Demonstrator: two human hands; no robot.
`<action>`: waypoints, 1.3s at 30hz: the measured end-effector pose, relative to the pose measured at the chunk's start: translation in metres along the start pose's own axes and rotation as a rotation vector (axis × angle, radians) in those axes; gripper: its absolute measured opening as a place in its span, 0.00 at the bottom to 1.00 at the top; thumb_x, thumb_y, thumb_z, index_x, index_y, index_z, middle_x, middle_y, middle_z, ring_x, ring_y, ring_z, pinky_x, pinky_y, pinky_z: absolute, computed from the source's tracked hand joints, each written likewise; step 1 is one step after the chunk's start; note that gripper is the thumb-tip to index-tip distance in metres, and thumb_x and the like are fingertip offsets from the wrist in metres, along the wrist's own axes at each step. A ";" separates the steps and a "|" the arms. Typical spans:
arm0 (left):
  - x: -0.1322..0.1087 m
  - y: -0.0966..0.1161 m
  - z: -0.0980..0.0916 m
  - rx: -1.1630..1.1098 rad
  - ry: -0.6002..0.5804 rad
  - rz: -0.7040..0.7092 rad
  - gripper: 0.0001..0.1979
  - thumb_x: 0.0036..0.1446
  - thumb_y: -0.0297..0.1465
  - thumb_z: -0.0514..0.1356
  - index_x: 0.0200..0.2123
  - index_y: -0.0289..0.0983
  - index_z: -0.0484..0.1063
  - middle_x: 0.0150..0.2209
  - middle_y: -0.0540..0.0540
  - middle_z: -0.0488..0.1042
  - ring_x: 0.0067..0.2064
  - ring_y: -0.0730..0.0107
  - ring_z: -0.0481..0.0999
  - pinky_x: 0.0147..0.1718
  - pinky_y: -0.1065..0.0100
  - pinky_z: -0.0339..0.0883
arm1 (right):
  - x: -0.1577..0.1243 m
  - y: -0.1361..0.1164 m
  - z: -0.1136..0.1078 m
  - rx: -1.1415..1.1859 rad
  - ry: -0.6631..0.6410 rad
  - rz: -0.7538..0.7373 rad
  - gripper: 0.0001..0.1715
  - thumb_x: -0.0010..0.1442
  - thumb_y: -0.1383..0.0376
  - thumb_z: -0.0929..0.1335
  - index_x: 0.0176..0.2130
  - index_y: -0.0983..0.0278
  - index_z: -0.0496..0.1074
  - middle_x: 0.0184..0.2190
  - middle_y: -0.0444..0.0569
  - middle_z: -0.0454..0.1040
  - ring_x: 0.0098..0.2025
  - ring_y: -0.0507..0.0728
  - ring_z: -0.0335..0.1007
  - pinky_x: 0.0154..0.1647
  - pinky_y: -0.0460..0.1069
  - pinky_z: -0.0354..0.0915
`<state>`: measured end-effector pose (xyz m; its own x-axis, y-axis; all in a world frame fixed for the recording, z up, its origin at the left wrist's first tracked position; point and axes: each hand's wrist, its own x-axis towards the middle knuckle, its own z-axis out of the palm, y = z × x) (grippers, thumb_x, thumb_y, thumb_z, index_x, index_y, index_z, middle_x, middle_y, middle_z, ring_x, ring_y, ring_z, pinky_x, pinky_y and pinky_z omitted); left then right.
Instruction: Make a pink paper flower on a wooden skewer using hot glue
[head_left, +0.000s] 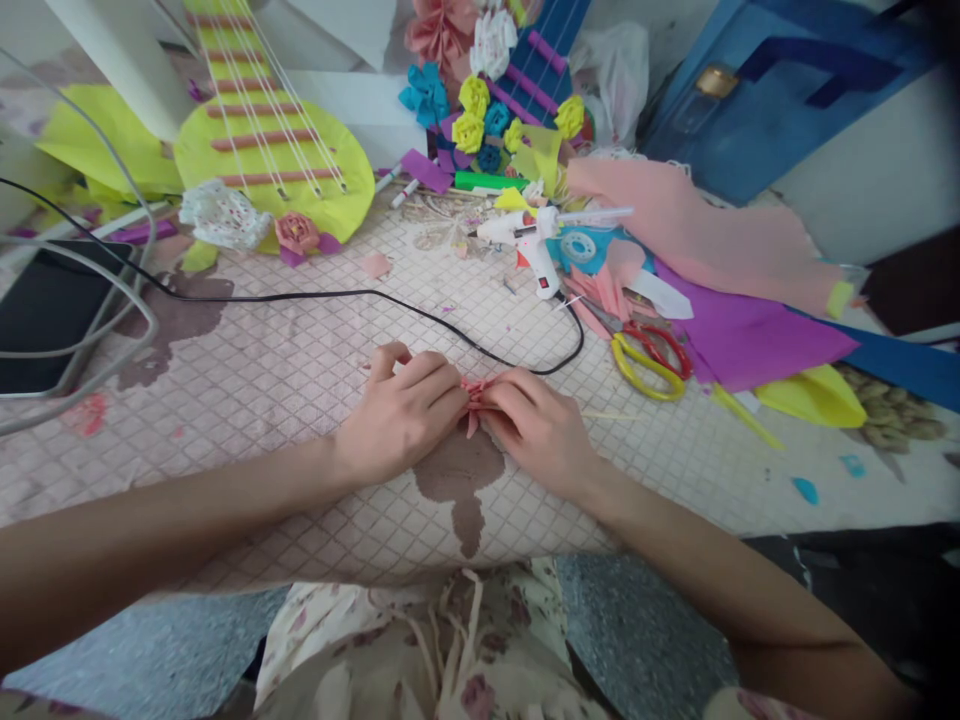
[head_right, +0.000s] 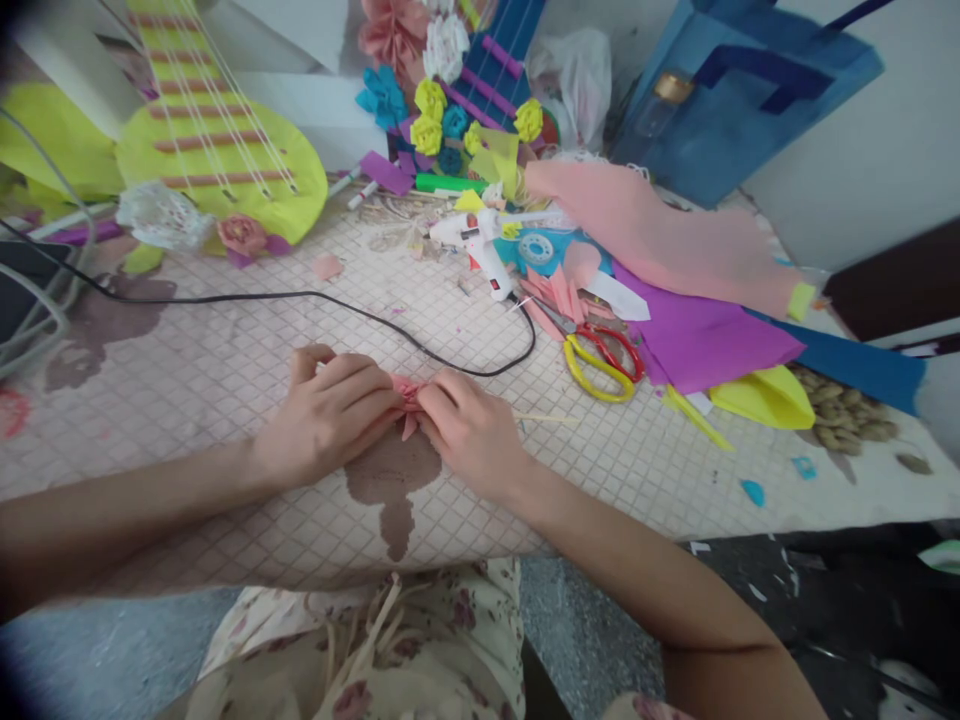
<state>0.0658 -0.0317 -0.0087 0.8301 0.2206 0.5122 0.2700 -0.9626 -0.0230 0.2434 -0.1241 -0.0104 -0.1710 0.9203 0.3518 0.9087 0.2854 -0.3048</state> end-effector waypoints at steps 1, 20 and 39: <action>0.000 0.000 0.000 -0.006 -0.002 -0.009 0.10 0.64 0.30 0.52 0.32 0.36 0.70 0.32 0.47 0.73 0.39 0.64 0.68 0.39 0.57 0.54 | 0.000 0.000 0.000 -0.014 0.003 -0.012 0.10 0.65 0.66 0.61 0.36 0.65 0.70 0.37 0.50 0.73 0.40 0.54 0.69 0.36 0.48 0.65; -0.002 0.004 0.003 0.029 -0.033 0.024 0.09 0.63 0.26 0.51 0.30 0.34 0.66 0.30 0.48 0.69 0.39 0.64 0.67 0.39 0.57 0.55 | 0.001 -0.004 -0.001 -0.112 -0.088 -0.062 0.16 0.67 0.65 0.58 0.35 0.65 0.71 0.36 0.50 0.73 0.37 0.54 0.66 0.34 0.49 0.64; -0.001 0.004 0.002 -0.042 -0.062 -0.023 0.09 0.63 0.29 0.53 0.29 0.35 0.67 0.30 0.48 0.69 0.39 0.64 0.66 0.40 0.58 0.54 | 0.000 -0.002 0.000 0.003 -0.042 -0.009 0.13 0.66 0.66 0.60 0.32 0.65 0.70 0.34 0.50 0.73 0.39 0.54 0.69 0.37 0.48 0.65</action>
<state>0.0668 -0.0351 -0.0112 0.8527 0.2511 0.4582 0.2698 -0.9626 0.0253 0.2416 -0.1252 -0.0095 -0.1952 0.9282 0.3168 0.9058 0.2945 -0.3046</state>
